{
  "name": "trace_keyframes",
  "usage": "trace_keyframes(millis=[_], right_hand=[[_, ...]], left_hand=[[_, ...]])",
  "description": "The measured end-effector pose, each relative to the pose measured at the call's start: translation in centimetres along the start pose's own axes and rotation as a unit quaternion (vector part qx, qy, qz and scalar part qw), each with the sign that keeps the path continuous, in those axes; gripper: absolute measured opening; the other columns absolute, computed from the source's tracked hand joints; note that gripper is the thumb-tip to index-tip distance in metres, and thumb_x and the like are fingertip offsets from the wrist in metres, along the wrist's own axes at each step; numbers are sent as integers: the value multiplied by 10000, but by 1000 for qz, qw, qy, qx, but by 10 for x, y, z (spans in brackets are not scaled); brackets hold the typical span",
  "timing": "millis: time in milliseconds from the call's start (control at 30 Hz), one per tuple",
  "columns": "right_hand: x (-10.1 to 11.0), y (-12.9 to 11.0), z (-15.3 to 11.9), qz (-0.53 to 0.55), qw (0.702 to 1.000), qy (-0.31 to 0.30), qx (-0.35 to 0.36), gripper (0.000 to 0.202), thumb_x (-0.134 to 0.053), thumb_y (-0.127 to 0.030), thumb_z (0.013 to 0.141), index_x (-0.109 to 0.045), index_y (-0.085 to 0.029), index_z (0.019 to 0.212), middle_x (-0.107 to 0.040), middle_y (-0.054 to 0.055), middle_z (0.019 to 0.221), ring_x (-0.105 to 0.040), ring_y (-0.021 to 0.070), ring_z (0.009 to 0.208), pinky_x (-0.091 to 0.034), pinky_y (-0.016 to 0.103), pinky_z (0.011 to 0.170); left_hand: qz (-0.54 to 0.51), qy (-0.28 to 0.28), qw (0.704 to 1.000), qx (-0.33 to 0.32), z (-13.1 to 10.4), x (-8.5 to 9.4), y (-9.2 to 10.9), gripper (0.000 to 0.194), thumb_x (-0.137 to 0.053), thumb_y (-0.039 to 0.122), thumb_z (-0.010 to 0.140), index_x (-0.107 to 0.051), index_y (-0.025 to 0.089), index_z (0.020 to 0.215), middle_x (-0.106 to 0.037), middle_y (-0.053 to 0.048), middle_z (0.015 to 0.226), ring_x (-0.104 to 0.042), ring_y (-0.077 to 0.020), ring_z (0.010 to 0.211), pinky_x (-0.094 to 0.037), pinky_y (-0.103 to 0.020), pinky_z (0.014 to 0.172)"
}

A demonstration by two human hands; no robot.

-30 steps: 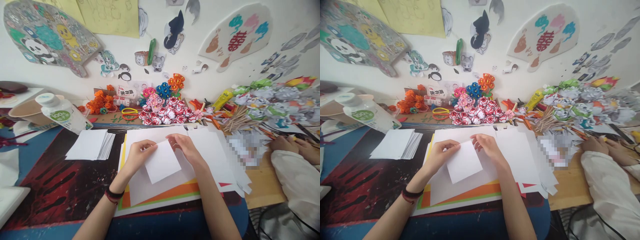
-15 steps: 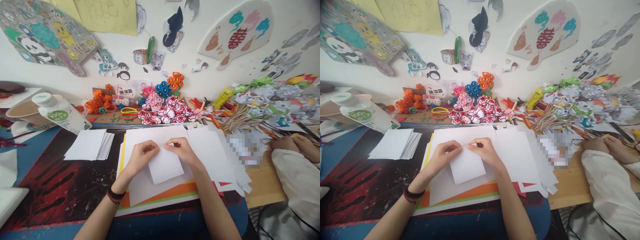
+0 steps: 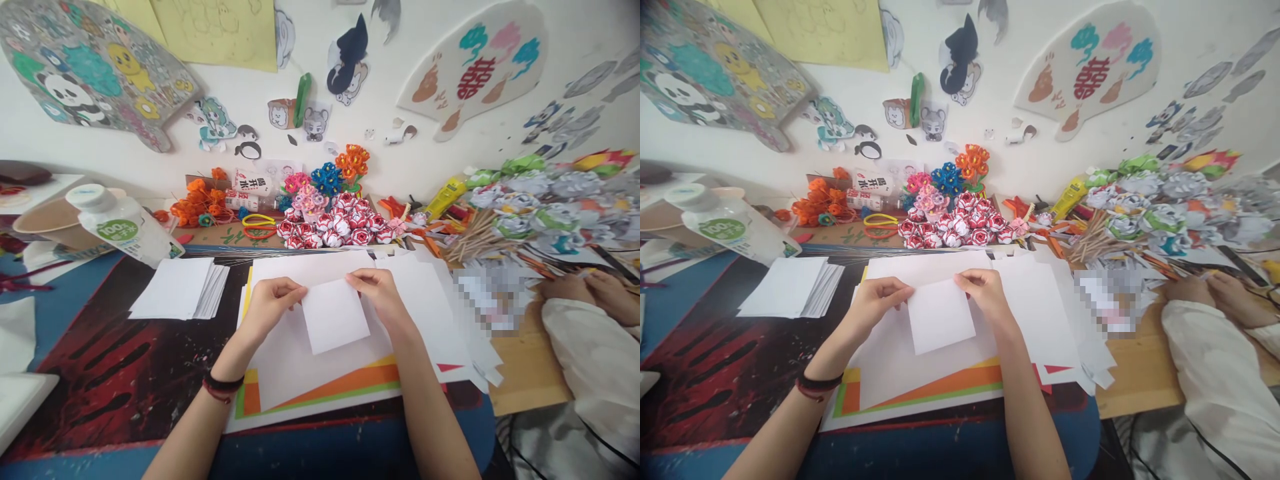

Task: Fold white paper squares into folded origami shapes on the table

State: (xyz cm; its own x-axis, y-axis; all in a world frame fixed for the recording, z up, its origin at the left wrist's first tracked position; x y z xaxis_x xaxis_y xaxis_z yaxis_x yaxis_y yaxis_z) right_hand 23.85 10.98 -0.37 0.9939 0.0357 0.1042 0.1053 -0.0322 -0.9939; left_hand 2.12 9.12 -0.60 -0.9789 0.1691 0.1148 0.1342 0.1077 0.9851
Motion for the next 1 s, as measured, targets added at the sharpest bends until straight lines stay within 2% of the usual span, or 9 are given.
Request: trace_keyframes(millis=[100, 167, 233, 300, 400, 533, 667, 833, 1000], right_hand=[[14, 5, 3, -25, 998, 57, 0, 275, -711, -425, 719, -684, -151, 698, -616, 19, 676, -502, 148, 636, -364, 271, 585], [19, 6, 4, -47, 997, 68, 7, 265, -684, -411, 743, -675, -149, 710, -621, 23, 695, -513, 151, 649, -370, 271, 602], [15, 6, 6, -70, 996, 49, 14, 254, -663, -399, 761, -664, -150, 710, -627, 23, 710, -532, 158, 670, -382, 271, 627], [3, 7, 5, -97, 995, 4, 19, 251, -638, -394, 784, -654, -155, 708, -631, 21, 715, -548, 164, 685, -393, 271, 643], [-29, 5, 0, -137, 985, -100, 37, 248, -591, -384, 828, -666, -163, 741, -650, 23, 737, -573, 173, 717, -413, 269, 664], [-61, 0, -11, -148, 969, -189, 59, 251, -548, -376, 870, -690, -176, 814, -687, 30, 796, -604, 178, 765, -432, 267, 688], [-64, -1, -11, -153, 970, -180, 64, 237, -557, -359, 867, -692, -176, 799, -694, 34, 796, -611, 183, 770, -441, 275, 700], [-62, 1, -9, -120, 977, -170, 52, 227, -597, -364, 834, -704, -174, 772, -695, 37, 778, -611, 187, 760, -448, 281, 700], [-60, 1, -10, -56, 984, -171, 13, 227, -628, -366, 800, -696, -165, 720, -666, 29, 732, -588, 172, 714, -437, 268, 653]], left_hand=[[1, 4, 1000, 4, 0, 6, 2, 255, -685, 382, 740, -663, 130, 707, -689, -54, 626, -558, -131, 562, -426, -247, 566], [41, 36, 998, -24, 0, 15, 10, 243, -649, 384, 777, -656, 144, 736, -694, -46, 646, -569, -137, 596, -419, -245, 583], [112, 79, 988, -72, -3, 22, 22, 219, -611, 373, 815, -656, 161, 779, -696, -29, 686, -559, -133, 626, -392, -237, 589], [174, 91, 974, -111, -5, 18, 30, 205, -575, 356, 845, -664, 174, 818, -704, -22, 765, -533, -124, 643, -369, -233, 594], [212, 23, 970, -119, -7, -7, 27, 236, -525, 366, 874, -679, 187, 868, -702, -16, 833, -509, -114, 622, -371, -233, 605], [248, -43, 964, -91, -8, -33, 11, 212, -497, 338, 870, -661, 204, 882, -653, 13, 700, -501, -116, 554, -353, -230, 566], [242, -41, 966, -87, -8, -36, 6, 172, -483, 273, 844, -627, 195, 791, -597, 23, 627, -508, -122, 565, -346, -225, 565], [163, -75, 980, -80, -6, -39, 5, 182, -497, 268, 812, -619, 165, 726, -589, 11, 642, -494, -121, 592, -353, -222, 562], [73, -100, 992, -22, -7, -46, -2, 210, -512, 311, 769, -558, 152, 640, -474, 33, 571, -406, -100, 551, -297, -215, 504]])
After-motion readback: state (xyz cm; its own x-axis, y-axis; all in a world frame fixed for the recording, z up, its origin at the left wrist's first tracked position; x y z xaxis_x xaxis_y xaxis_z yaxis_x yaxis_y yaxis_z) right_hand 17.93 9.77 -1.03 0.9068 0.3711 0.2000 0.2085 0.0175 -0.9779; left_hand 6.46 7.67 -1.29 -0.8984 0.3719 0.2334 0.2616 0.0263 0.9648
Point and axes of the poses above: each hand's wrist, its own z-axis towards the middle knuckle, its own x-axis out of the back of the hand, y = z × x, the point moved 9 cm from there along z, towards the middle knuckle
